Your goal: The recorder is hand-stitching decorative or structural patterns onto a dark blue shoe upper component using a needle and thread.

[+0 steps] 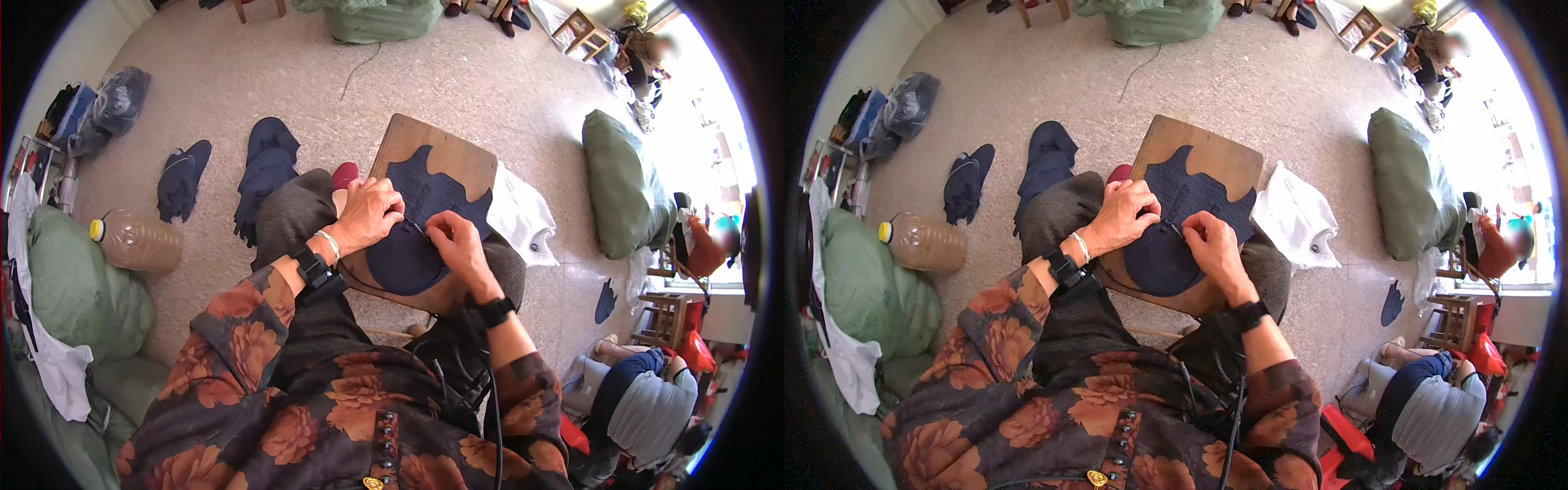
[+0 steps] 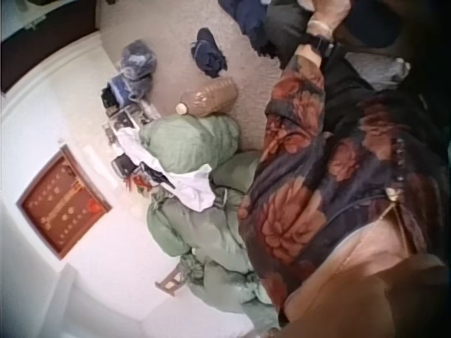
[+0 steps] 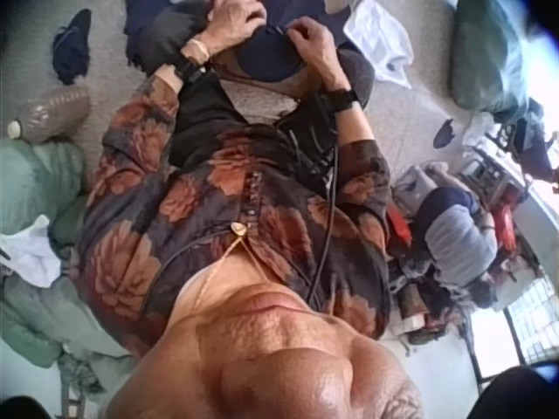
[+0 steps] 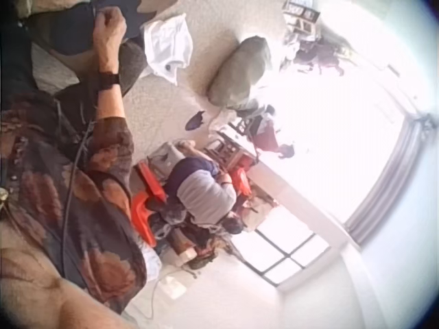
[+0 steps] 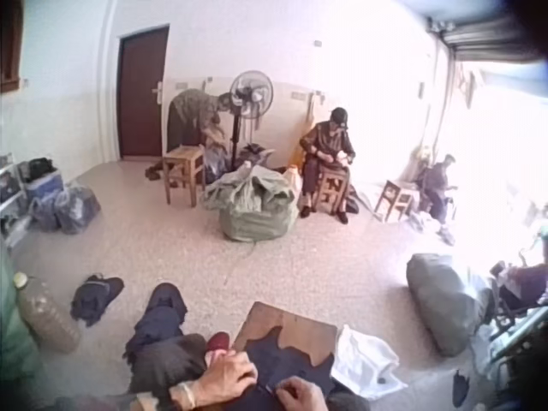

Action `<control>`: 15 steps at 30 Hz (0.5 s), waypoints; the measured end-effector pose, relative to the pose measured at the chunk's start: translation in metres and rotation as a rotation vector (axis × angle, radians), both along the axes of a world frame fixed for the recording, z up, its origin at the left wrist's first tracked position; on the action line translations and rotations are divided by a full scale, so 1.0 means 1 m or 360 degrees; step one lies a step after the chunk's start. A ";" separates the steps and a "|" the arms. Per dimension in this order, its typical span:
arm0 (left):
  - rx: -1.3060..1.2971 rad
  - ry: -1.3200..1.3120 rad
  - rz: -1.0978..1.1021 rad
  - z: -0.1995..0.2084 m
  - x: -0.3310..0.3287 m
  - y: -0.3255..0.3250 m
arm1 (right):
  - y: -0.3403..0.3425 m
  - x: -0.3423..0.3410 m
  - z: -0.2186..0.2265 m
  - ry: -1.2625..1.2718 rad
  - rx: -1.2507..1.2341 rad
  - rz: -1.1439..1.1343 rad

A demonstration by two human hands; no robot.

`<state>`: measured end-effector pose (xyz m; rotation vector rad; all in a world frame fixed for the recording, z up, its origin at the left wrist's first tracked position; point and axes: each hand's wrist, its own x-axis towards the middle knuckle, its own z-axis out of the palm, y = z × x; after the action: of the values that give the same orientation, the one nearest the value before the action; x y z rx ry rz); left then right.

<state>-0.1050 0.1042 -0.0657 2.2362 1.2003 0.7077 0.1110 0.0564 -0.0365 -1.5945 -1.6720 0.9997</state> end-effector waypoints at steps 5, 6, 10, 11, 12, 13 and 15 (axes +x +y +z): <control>0.0138 0.0167 -0.0047 0.003 0.003 -0.002 | -0.008 -0.012 -0.008 -0.0272 -0.0038 0.0025; 0.0296 0.0211 -0.0126 0.003 0.006 -0.002 | -0.010 -0.015 -0.011 -0.0329 0.0102 0.0008; 0.0067 0.0129 -0.0063 0.004 0.005 0.000 | -0.014 -0.019 -0.014 -0.0478 0.0430 0.0031; 0.0059 0.0126 -0.0067 0.003 0.005 -0.003 | -0.014 -0.019 -0.014 -0.0528 0.0547 0.0071; 0.0106 0.0089 -0.0070 0.002 0.004 -0.003 | -0.011 -0.018 -0.014 -0.0528 0.0544 0.0067; 0.0152 0.0051 -0.0073 0.000 0.004 -0.004 | -0.008 -0.016 -0.013 -0.0526 0.0521 0.0121; 0.0131 0.0041 -0.0080 -0.002 0.005 -0.003 | 0.000 -0.014 -0.014 -0.0520 0.0494 0.0175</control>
<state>-0.0997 0.1013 -0.0677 2.3413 1.1417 0.7224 0.0969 0.0564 -0.0507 -1.5271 -2.0382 0.5117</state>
